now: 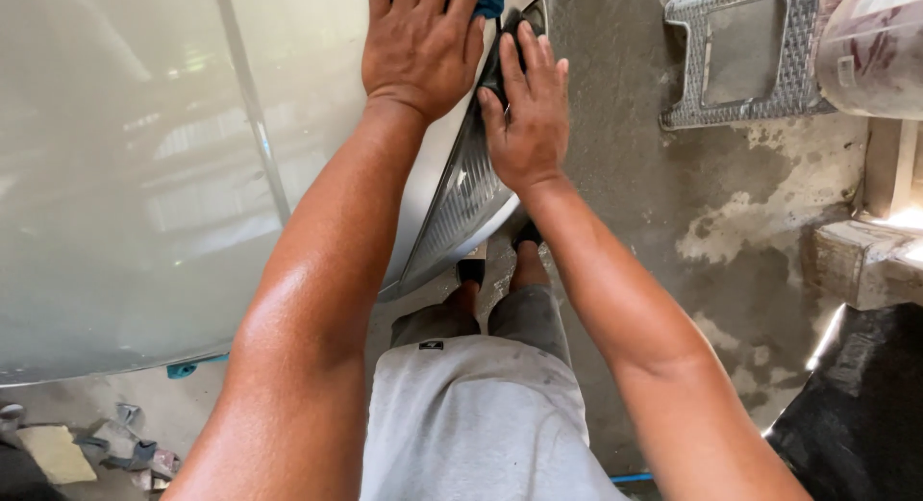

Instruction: The person scrubs the front headlight of a silver car using a black sanding block and a blue cloth. They repeatedly dip the sanding block and cloth into a bucket of water to wet them before continuing to scrub the headlight surface.

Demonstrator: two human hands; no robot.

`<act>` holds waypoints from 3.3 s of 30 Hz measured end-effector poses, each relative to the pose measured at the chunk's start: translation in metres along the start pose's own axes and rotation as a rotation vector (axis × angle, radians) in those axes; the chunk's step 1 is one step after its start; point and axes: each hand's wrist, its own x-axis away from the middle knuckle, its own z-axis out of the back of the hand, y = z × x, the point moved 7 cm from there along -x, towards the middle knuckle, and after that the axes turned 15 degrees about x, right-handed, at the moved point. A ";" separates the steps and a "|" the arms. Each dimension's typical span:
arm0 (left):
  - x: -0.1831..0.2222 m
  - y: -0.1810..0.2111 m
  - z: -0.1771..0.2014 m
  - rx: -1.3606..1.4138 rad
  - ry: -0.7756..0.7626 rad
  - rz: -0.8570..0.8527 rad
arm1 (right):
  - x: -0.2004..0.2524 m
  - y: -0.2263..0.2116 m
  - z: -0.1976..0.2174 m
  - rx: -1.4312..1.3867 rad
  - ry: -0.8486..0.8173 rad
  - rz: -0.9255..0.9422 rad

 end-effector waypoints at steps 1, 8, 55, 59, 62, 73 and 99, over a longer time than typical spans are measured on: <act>0.000 -0.001 -0.004 0.001 0.003 -0.004 | 0.010 -0.004 -0.001 0.003 0.004 -0.001; 0.002 0.000 0.003 -0.087 0.168 -0.130 | 0.082 -0.019 -0.026 -0.057 -0.080 0.251; 0.004 0.003 0.005 -0.006 0.066 -0.097 | 0.016 0.071 -0.061 -0.837 -0.056 -0.627; -0.001 0.003 0.009 -0.016 0.089 -0.127 | 0.073 0.097 -0.127 -0.936 -0.132 -0.600; 0.008 0.004 0.002 -0.027 0.090 -0.122 | 0.102 0.106 -0.157 -1.019 -0.242 -0.870; 0.001 0.000 0.002 -0.015 0.042 -0.081 | 0.079 0.033 -0.064 -0.585 -0.021 -0.447; 0.000 0.002 0.004 0.031 -0.061 0.007 | -0.007 0.009 -0.012 -0.033 -0.115 -0.026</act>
